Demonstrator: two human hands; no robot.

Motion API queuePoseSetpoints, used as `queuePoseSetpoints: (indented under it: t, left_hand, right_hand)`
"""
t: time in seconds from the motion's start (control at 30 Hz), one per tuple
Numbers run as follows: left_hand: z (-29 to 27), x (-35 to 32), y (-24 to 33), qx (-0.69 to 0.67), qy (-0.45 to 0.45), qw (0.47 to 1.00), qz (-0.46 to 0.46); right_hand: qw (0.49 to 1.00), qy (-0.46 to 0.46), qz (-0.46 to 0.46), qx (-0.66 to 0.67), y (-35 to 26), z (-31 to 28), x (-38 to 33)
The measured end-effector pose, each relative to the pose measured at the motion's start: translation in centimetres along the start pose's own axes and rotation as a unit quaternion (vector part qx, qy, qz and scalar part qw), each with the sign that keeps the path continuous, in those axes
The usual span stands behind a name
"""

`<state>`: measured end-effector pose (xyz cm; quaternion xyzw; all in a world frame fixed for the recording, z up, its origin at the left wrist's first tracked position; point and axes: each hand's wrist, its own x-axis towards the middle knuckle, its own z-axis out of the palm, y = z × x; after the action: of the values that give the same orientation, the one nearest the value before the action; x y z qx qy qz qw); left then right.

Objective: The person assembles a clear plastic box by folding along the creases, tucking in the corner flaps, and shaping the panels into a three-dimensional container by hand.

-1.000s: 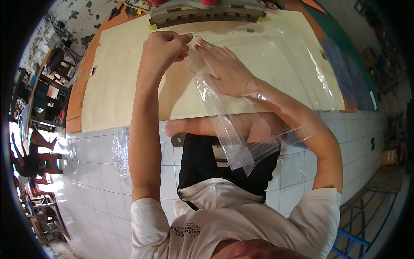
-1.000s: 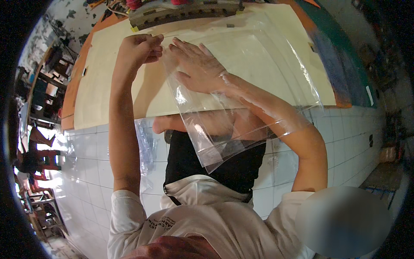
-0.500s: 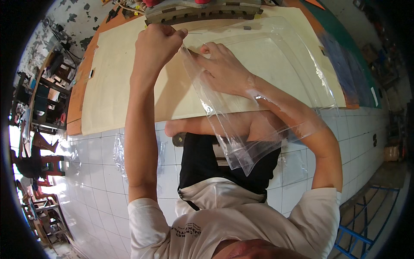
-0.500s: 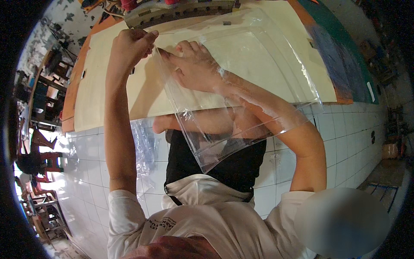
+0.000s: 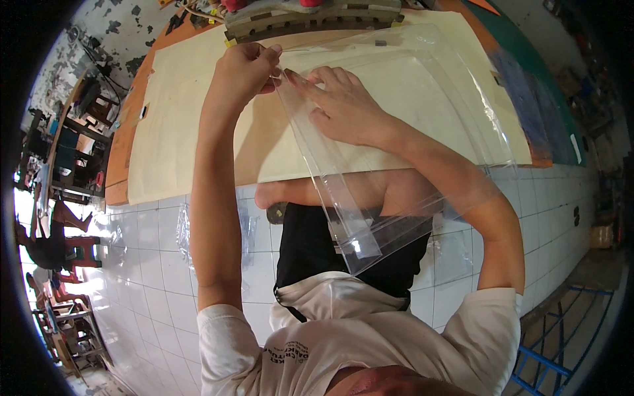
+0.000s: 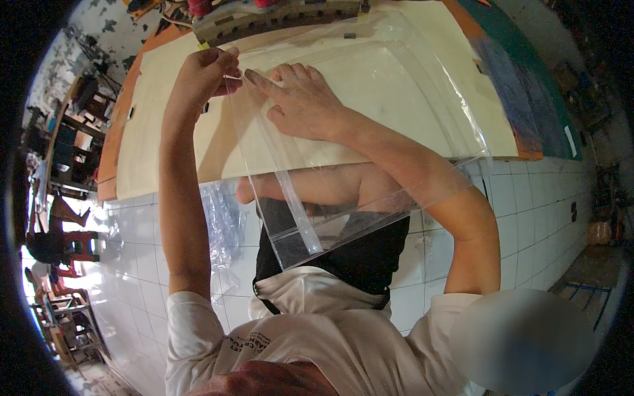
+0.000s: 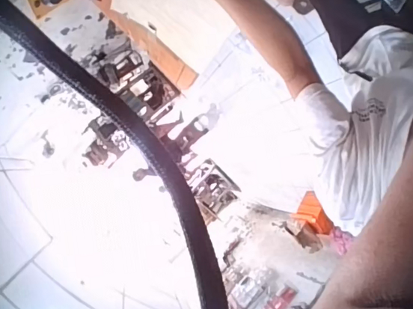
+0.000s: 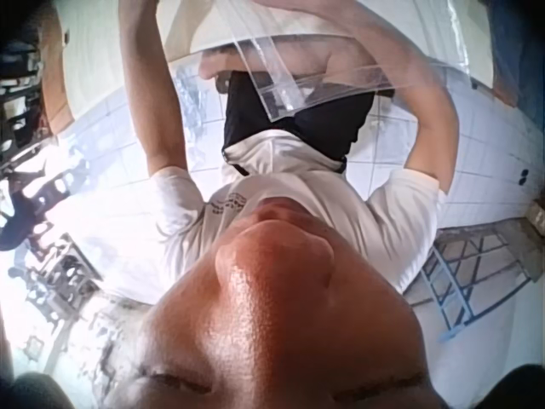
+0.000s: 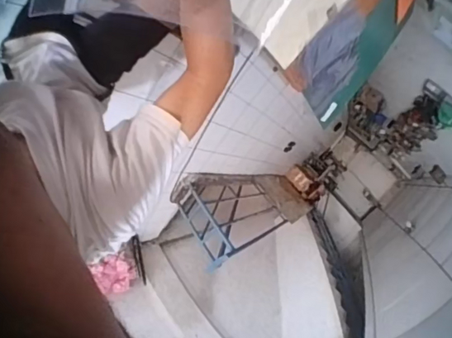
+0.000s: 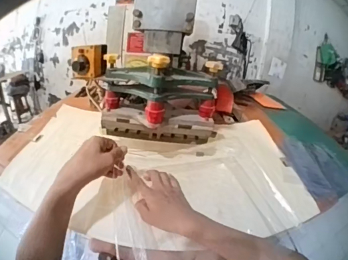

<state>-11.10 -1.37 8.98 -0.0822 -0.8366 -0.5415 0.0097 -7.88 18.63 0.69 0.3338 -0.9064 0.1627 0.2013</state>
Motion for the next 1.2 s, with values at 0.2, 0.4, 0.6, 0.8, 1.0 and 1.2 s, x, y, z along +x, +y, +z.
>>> queuePoseSetpoints:
  t: [0.2,0.4,0.6,0.8,1.0,1.2]
  left_hand:
    - [0.3,-0.7,0.1,0.012,0.001,1.0,-0.029]
    - [0.9,-1.0,-0.2,-0.042,0.028,0.999,-0.013]
    - [0.6,-1.0,-0.7,-0.078,0.007,0.996,-0.033]
    - [0.7,-1.0,-1.8,-0.151,0.004,0.989,-0.007]
    - [-0.3,-0.1,-5.3,-0.113,-0.025,0.989,0.09]
    - [-1.2,0.6,-4.2,0.031,-0.047,0.954,0.296]
  right_hand:
    - [1.0,0.0,0.009,0.007,-0.2,-0.3,0.1]
    - [0.998,-0.051,0.025,-0.009,-0.5,-0.9,0.4]
    - [0.999,0.014,0.012,0.034,-0.1,-0.4,0.2]
    - [1.0,0.005,0.007,0.028,-0.2,-0.6,0.2]
    - [0.998,0.004,0.006,0.054,-0.2,-0.8,0.4]
    - [0.998,-0.001,0.004,0.06,-0.3,-1.0,0.5]
